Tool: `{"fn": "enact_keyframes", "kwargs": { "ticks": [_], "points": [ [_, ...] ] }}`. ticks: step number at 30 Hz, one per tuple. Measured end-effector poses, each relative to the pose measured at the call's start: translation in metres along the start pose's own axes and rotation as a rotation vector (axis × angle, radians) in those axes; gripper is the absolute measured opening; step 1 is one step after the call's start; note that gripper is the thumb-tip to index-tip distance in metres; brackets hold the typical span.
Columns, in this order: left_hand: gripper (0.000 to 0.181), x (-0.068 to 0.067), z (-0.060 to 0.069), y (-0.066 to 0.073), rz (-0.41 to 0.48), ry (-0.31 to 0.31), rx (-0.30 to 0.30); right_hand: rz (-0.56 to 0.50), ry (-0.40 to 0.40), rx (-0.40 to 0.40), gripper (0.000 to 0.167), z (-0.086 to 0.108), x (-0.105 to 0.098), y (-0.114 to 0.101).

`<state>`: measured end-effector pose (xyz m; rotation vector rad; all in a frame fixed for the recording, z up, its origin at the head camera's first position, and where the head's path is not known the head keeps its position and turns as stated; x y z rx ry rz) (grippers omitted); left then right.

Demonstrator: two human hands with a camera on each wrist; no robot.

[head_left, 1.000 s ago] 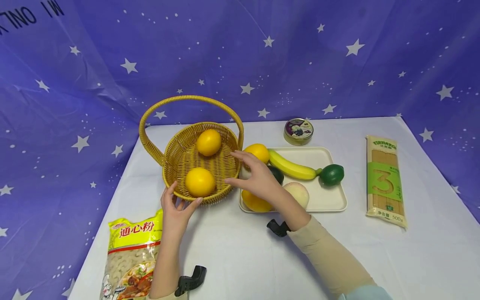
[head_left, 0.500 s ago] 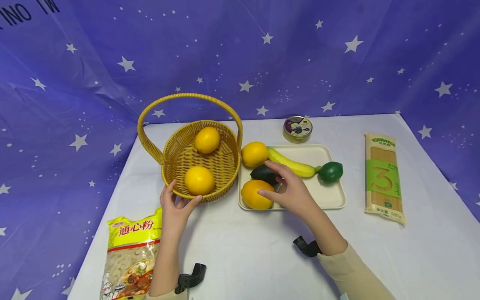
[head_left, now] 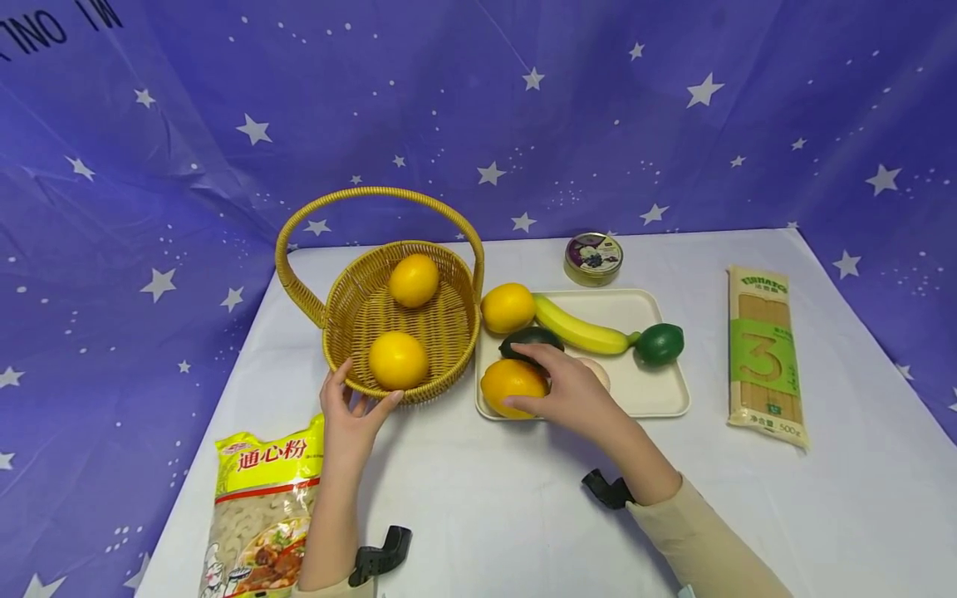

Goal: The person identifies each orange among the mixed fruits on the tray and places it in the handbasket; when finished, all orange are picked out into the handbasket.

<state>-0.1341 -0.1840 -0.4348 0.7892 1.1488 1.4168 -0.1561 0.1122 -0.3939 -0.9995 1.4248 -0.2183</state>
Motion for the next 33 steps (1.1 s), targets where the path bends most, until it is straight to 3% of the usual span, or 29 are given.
{"fn": "enact_keyframes", "kwargs": {
  "ticks": [17,25,33],
  "points": [
    [0.090,0.000,0.000,-0.002,-0.004,0.004,0.001,0.239,-0.149,-0.041,0.073,-0.019,0.018,-0.007],
    [0.090,0.000,0.000,-0.002,-0.011,0.005,0.003,0.246,-0.088,-0.041,0.072,-0.018,0.014,-0.004],
    [0.090,0.000,0.000,-0.001,-0.002,0.002,0.005,0.171,-0.020,-0.026,0.070,-0.018,-0.001,-0.005]
  ]
}}
Point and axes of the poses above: each hand's wrist, its own z-axis away from the middle knuckle, its own x-axis out of the palm, y = z × x, the point moved 6 cm from there along -z, towards the middle knuckle, and after that the axes turned 10 degrees about -x, right-handed, at the moved point
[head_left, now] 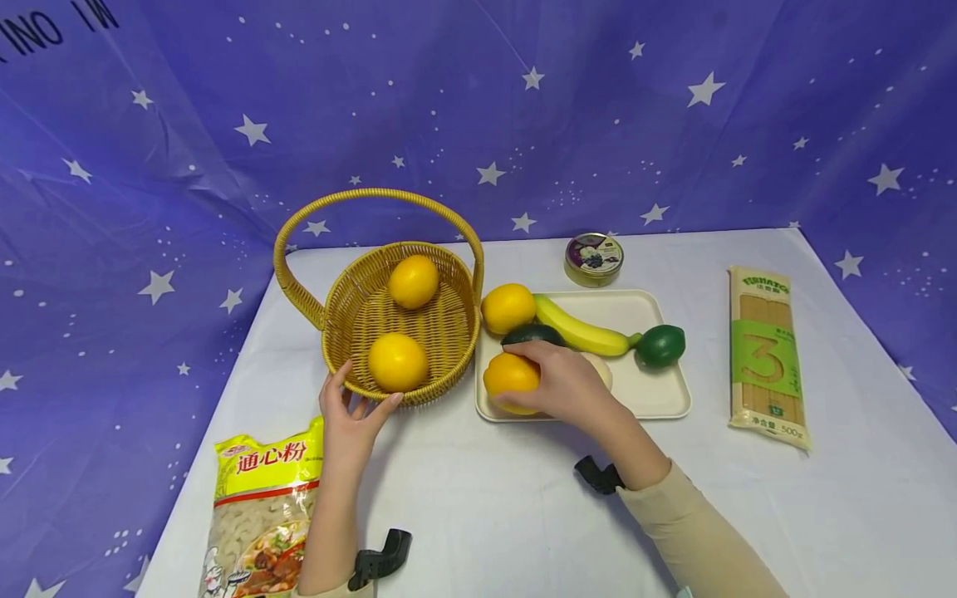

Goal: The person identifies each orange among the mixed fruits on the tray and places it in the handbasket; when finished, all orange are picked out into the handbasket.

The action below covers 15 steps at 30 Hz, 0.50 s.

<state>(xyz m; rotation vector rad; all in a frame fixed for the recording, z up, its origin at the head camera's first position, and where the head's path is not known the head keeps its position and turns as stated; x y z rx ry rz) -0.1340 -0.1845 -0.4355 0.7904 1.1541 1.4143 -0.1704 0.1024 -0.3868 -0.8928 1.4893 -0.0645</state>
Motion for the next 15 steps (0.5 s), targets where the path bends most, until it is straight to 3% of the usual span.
{"fn": "enact_keyframes", "kwargs": {
  "ticks": [9,15],
  "points": [
    [0.090,-0.002,-0.002,-0.001,-0.007,0.006,-0.010,-0.140,0.188,-0.057,0.070,-0.028,-0.026,-0.024],
    [0.090,0.000,-0.001,0.000,-0.007,0.006,-0.008,-0.311,0.249,-0.063,0.071,-0.060,-0.016,-0.038]
  ]
}}
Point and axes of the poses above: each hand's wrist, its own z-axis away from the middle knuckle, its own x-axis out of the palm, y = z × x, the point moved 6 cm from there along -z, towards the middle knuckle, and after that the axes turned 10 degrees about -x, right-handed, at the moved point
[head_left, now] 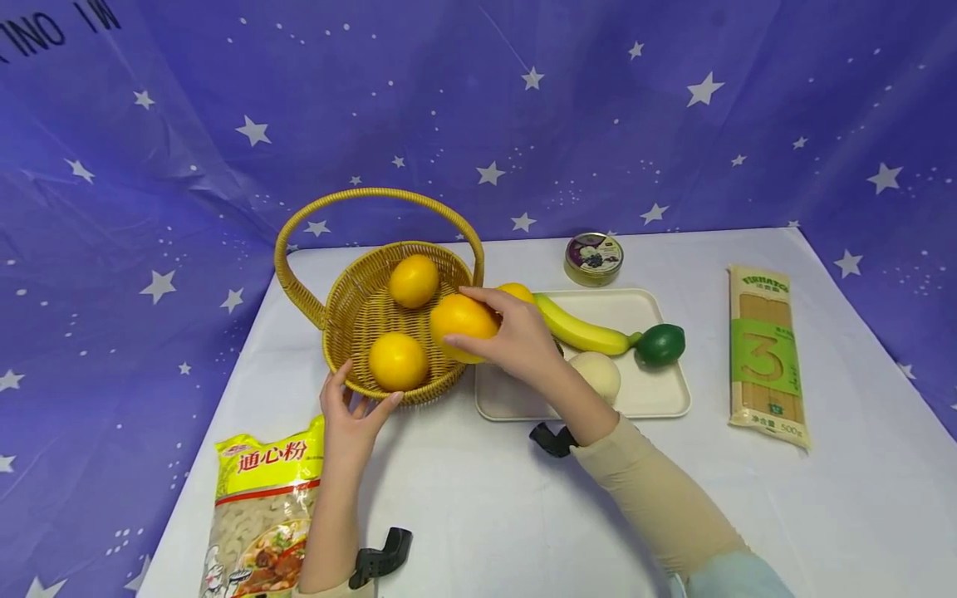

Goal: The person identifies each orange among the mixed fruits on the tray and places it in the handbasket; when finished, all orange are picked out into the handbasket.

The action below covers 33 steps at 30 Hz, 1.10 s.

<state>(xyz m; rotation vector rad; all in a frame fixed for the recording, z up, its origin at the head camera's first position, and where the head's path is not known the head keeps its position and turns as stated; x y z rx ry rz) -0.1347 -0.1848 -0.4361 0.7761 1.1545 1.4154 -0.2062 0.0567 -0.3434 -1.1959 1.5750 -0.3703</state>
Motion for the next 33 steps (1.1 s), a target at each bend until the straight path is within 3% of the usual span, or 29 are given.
{"fn": "enact_keyframes", "kwargs": {
  "ticks": [5,10,14,19,33],
  "points": [
    [0.089,0.001,0.001,0.001,0.003,-0.007,0.006,0.004,0.020,0.007,0.072,-0.016,0.025,0.005],
    [0.088,0.001,0.000,0.002,-0.004,-0.001,0.014,0.092,0.012,0.032,0.071,-0.022,0.042,0.011],
    [0.089,0.001,0.001,0.002,-0.001,0.002,0.013,0.183,-0.013,0.007,0.067,-0.022,0.052,0.014],
    [0.090,0.000,0.000,-0.001,0.002,0.001,0.001,0.210,-0.020,-0.051,0.060,-0.022,0.055,0.013],
    [0.090,0.000,0.001,0.000,0.003,-0.007,0.001,0.220,-0.086,-0.091,0.052,-0.017,0.052,0.015]
  ]
}}
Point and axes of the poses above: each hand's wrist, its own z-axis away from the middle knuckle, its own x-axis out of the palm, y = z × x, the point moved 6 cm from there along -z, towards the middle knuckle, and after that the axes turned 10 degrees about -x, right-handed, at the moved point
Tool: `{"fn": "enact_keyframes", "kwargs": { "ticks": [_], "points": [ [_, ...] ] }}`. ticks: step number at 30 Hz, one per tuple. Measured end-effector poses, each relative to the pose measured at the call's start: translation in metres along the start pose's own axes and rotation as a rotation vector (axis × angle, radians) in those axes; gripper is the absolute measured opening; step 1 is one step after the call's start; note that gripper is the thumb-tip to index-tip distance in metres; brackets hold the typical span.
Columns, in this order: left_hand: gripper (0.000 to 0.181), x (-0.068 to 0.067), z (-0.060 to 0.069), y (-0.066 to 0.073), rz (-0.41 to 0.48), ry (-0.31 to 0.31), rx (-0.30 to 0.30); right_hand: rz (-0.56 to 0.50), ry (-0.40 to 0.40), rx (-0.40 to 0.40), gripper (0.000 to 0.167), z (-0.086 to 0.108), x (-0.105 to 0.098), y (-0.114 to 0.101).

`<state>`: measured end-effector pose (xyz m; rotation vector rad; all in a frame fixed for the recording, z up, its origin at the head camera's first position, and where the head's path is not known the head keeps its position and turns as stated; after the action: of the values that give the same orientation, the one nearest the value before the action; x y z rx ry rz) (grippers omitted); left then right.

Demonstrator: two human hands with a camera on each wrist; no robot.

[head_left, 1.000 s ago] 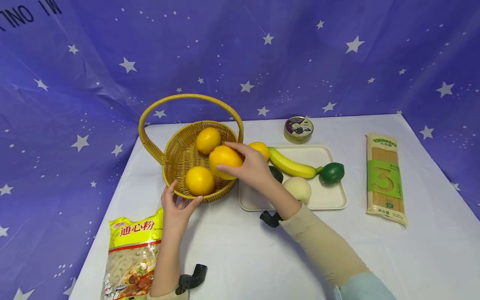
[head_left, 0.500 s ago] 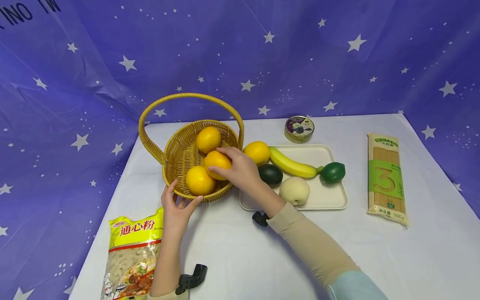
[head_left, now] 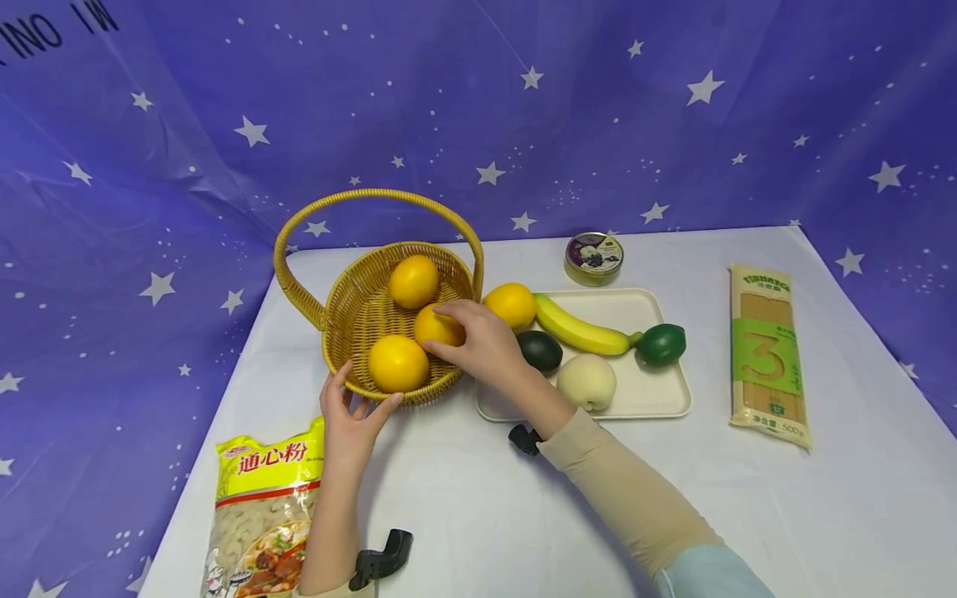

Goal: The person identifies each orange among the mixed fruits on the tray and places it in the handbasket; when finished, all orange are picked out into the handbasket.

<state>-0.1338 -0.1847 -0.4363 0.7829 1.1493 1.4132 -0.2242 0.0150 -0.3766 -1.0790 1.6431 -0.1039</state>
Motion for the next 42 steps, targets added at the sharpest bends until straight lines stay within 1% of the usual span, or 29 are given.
{"fn": "enact_keyframes", "kwargs": {
  "ticks": [2,4,9,11,14,17,19,21,24,26,29,32,37,42],
  "points": [
    [0.090,0.001,0.001,0.000,0.004,-0.002,-0.002,-0.037,0.017,0.009,0.049,0.001,-0.004,0.001],
    [0.089,0.001,0.001,0.000,0.006,0.000,-0.002,-0.092,0.062,0.018,0.047,0.003,-0.011,0.003],
    [0.088,0.001,-0.001,0.000,0.013,0.014,0.006,-0.273,0.223,0.033,0.041,0.010,-0.037,0.013],
    [0.088,0.000,-0.001,0.000,0.009,0.018,0.008,-0.332,0.282,0.051,0.041,0.014,-0.048,0.019],
    [0.088,-0.001,-0.002,0.001,0.004,0.019,0.012,-0.385,0.349,0.099,0.041,0.020,-0.063,0.031],
    [0.088,-0.001,-0.003,0.001,0.006,0.022,0.016,-0.392,0.376,0.158,0.046,0.024,-0.073,0.044],
    [0.088,-0.002,-0.003,0.000,0.007,0.023,0.017,-0.382,0.364,0.206,0.052,0.025,-0.076,0.053],
    [0.088,-0.001,-0.003,0.000,0.007,0.022,0.015,-0.355,0.321,0.272,0.060,0.026,-0.076,0.063],
    [0.088,0.000,-0.003,0.001,0.010,0.015,0.008,-0.299,0.219,0.378,0.071,0.028,-0.069,0.076],
    [0.089,0.000,-0.003,0.000,0.013,0.010,0.004,-0.258,0.149,0.427,0.078,0.029,-0.064,0.082],
    [0.089,0.001,-0.002,0.000,0.010,0.007,0.002,-0.190,0.079,0.449,0.083,0.027,-0.054,0.088],
    [0.089,0.001,-0.002,-0.001,0.004,0.006,0.003,-0.134,0.040,0.454,0.087,0.024,-0.046,0.092],
    [0.090,0.001,-0.002,-0.002,0.007,0.002,0.001,-0.073,0.008,0.450,0.090,0.019,-0.038,0.094],
    [0.090,0.000,-0.002,-0.001,0.005,0.004,0.006,-0.040,-0.011,0.444,0.093,0.015,-0.034,0.092]
  ]
}}
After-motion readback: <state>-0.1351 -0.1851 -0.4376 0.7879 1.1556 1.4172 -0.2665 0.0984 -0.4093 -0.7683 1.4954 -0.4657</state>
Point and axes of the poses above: each hand's wrist, its own z-axis away from the middle knuckle, its own x-axis out of the palm, y = z × x, the point moved 6 cm from there along -z, towards the middle knuckle, and after that the axes turned 10 degrees about -x, right-handed, at the moved point
